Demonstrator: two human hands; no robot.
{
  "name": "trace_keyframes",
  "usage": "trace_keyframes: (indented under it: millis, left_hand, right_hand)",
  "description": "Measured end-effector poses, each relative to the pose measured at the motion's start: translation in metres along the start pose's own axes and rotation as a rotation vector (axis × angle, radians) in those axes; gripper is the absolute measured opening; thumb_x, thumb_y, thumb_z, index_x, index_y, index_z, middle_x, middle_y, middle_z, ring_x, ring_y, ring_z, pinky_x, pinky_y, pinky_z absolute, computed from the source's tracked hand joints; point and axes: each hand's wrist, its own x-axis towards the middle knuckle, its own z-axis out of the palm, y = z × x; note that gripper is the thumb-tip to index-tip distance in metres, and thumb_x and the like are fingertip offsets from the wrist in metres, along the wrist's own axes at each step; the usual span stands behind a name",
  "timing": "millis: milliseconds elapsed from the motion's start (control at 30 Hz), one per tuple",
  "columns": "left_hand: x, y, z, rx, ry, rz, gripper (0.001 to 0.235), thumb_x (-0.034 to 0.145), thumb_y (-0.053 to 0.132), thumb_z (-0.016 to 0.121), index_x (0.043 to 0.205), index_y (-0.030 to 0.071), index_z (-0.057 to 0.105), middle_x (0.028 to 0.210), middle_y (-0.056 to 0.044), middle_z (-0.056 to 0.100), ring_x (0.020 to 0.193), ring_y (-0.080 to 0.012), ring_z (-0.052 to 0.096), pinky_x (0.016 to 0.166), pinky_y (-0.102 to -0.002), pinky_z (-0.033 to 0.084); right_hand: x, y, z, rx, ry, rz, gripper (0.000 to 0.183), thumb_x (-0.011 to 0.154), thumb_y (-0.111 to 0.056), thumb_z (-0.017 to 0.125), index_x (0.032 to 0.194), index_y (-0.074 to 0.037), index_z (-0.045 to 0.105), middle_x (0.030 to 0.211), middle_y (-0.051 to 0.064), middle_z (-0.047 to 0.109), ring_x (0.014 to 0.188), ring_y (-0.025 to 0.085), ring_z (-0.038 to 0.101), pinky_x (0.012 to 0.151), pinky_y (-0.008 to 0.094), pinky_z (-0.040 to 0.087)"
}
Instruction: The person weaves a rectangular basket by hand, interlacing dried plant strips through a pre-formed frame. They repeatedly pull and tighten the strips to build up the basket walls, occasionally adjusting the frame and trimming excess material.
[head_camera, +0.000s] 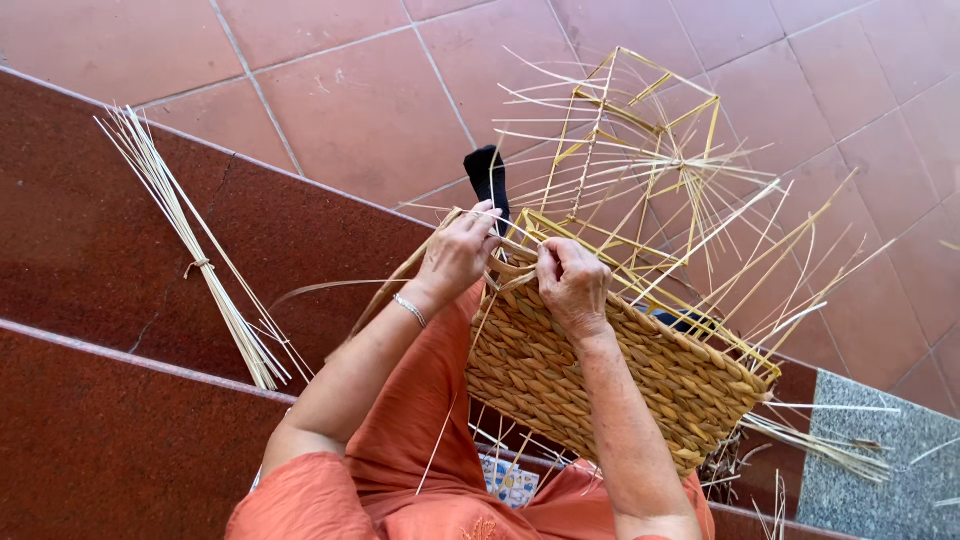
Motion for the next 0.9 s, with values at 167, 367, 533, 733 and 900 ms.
trace_keyframes:
  millis: [167,367,533,733,900]
  left_hand:
    - [-0.009,0.005,-0.001,0.061,-0.011,0.034,0.049,0.094,0.012,0.068,0.139,-0.004,0.058,0.138,-0.024,0.06,0.114,-0.0334,0.066,0.091,-0.036,0.056]
    - [-0.017,-0.003,0.004,0.238,-0.124,0.167,0.047,0.085,0.001,0.066,0.131,-0.003,0.062,0.138,-0.019,0.062,0.125,-0.0297,0.064,0.104,-0.038,0.053]
    - [-0.023,-0.003,0.011,0.205,-0.059,0.165,0.043,0.087,-0.001,0.066,0.13,-0.005,0.061,0.137,-0.021,0.062,0.132,-0.034,0.058,0.111,-0.043,0.049]
    - [-0.02,-0.001,0.004,0.151,-0.016,0.208,0.046,0.084,-0.004,0.064,0.13,-0.003,0.061,0.138,-0.018,0.06,0.136,-0.0337,0.055,0.115,-0.043,0.047]
    - [-0.024,-0.002,-0.001,0.118,-0.053,0.219,0.044,0.089,-0.001,0.063,0.133,0.003,0.063,0.14,-0.011,0.062,0.136,-0.0269,0.056,0.109,-0.043,0.047]
  right_hand:
    - [0.005,0.008,0.011,-0.152,-0.067,-0.104,0.01,0.1,-0.019,0.071,0.098,-0.009,0.075,0.078,0.005,0.078,0.051,0.011,0.066,0.042,0.028,0.052]
    - [0.0,0.009,0.015,0.053,0.039,0.173,0.013,0.104,-0.018,0.067,0.096,-0.008,0.071,0.075,0.002,0.075,0.058,0.009,0.069,0.049,0.025,0.054]
    - [0.011,-0.01,0.005,-0.071,0.024,-0.111,0.018,0.1,-0.015,0.068,0.114,-0.005,0.072,0.088,0.006,0.076,0.075,0.014,0.068,0.067,0.028,0.057]
    - [0.029,-0.031,0.001,-0.141,-0.114,-0.229,0.011,0.092,-0.022,0.078,0.091,-0.011,0.078,0.078,0.002,0.073,0.072,0.017,0.058,0.065,0.033,0.05]
    - [0.024,-0.02,-0.01,0.106,-0.149,0.061,0.012,0.091,-0.018,0.077,0.084,-0.008,0.078,0.071,0.001,0.067,0.071,0.014,0.055,0.061,0.03,0.047]
